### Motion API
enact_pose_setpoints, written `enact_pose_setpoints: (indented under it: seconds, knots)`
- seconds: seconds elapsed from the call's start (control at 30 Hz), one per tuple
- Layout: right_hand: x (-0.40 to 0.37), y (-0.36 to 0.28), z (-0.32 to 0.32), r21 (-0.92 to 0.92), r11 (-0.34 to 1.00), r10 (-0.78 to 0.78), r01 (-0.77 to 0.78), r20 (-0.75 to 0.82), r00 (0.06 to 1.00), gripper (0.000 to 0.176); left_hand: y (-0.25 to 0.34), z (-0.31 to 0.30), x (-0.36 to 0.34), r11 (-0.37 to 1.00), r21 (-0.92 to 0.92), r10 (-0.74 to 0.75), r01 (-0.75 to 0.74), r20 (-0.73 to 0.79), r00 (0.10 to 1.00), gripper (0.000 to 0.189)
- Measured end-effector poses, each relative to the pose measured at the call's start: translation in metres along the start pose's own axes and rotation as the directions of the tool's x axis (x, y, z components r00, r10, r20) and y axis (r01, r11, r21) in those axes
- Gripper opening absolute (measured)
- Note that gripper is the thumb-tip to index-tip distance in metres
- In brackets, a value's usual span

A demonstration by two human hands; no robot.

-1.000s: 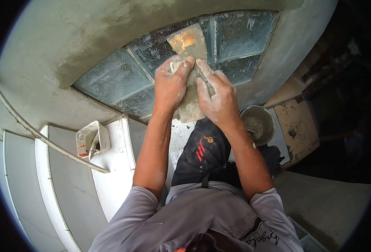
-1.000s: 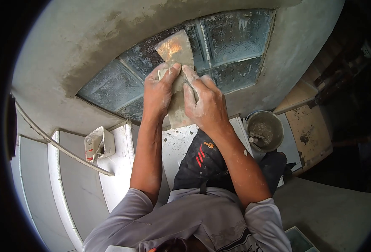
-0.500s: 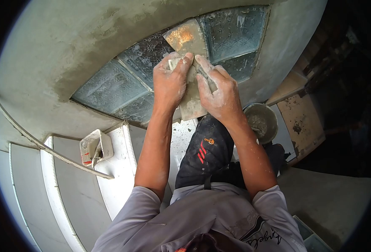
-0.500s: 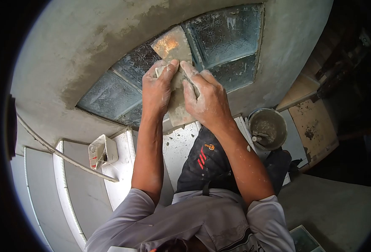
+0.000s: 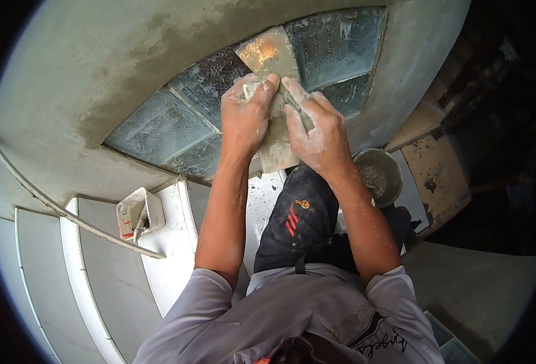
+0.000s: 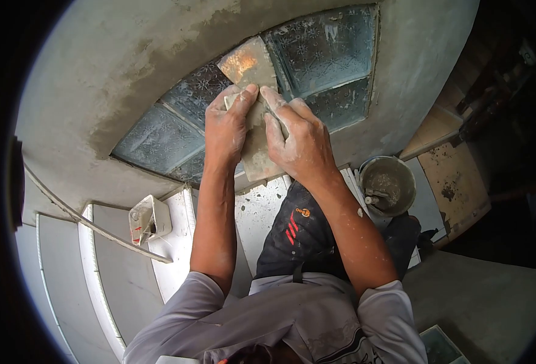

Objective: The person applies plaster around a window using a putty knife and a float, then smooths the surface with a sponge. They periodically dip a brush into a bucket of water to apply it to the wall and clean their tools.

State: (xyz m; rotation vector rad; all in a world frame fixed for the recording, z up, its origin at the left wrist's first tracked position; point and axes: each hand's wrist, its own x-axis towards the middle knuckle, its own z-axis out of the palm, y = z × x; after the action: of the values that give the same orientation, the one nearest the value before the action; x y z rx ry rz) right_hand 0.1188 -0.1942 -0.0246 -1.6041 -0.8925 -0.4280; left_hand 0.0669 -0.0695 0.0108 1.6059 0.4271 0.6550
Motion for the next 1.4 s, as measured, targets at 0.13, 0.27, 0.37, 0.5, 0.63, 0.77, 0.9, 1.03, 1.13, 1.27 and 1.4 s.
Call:
enact_pose_setpoints:
  seconds: [0.13, 0.27, 0.37, 0.5, 0.63, 0.77, 0.9, 1.03, 1.13, 1.27, 1.4]
  knots:
    - [-0.005, 0.006, 0.0, -0.034, 0.999, -0.015, 0.015, 0.011, 1.0, 0.043, 0.006, 0.001, 0.009, 0.999, -0.013, 0.035, -0.035, 0.015, 0.999, 0.022]
    - [-0.004, 0.0, 0.0, -0.024, 1.0, 0.015, -0.014, 0.023, 1.0, 0.042, -0.009, -0.004, 0.0, 1.0, 0.009, 0.009, -0.009, 0.015, 1.0, 0.021]
    - [-0.013, 0.007, 0.005, -0.029, 1.0, 0.009, -0.009, 0.017, 1.0, 0.042, -0.005, -0.003, -0.001, 1.0, 0.026, 0.014, -0.015, 0.006, 1.0, 0.021]
    - [-0.008, -0.005, 0.004, -0.026, 0.999, 0.029, -0.028, 0.034, 0.999, 0.044, 0.007, -0.007, -0.002, 1.0, 0.007, -0.017, 0.017, 0.023, 1.0, 0.019]
    - [-0.013, 0.001, 0.009, -0.04, 0.999, 0.001, 0.0, 0.025, 1.0, 0.043, -0.004, -0.009, -0.001, 1.0, -0.01, 0.003, -0.003, -0.002, 1.0, 0.02]
    - [-0.02, 0.003, 0.011, -0.012, 1.0, 0.008, -0.007, 0.028, 1.0, 0.042, 0.002, -0.011, -0.004, 1.0, -0.01, -0.028, 0.028, -0.004, 1.0, 0.019]
    - [-0.008, 0.002, 0.012, -0.003, 1.0, -0.004, 0.004, 0.006, 1.0, 0.042, 0.004, -0.011, 0.002, 0.998, 0.05, -0.042, 0.042, -0.01, 0.999, 0.02]
    - [-0.006, 0.001, 0.007, -0.016, 1.0, -0.006, 0.006, 0.016, 1.0, 0.042, 0.002, -0.008, -0.003, 1.0, 0.029, -0.007, 0.008, -0.019, 1.0, 0.021]
    - [-0.01, 0.005, 0.008, -0.025, 1.0, -0.007, 0.007, 0.011, 1.0, 0.043, 0.003, -0.007, 0.003, 0.999, 0.048, -0.011, 0.012, -0.021, 1.0, 0.021]
    - [-0.01, 0.004, 0.01, -0.011, 1.0, -0.02, 0.02, 0.009, 1.0, 0.043, 0.003, -0.01, -0.002, 0.996, 0.09, -0.008, 0.008, -0.009, 1.0, 0.021]
    - [-0.005, 0.001, 0.008, -0.003, 0.999, -0.034, 0.034, 0.003, 0.999, 0.043, 0.01, -0.008, 0.001, 1.0, 0.017, -0.013, 0.013, 0.002, 1.0, 0.02]
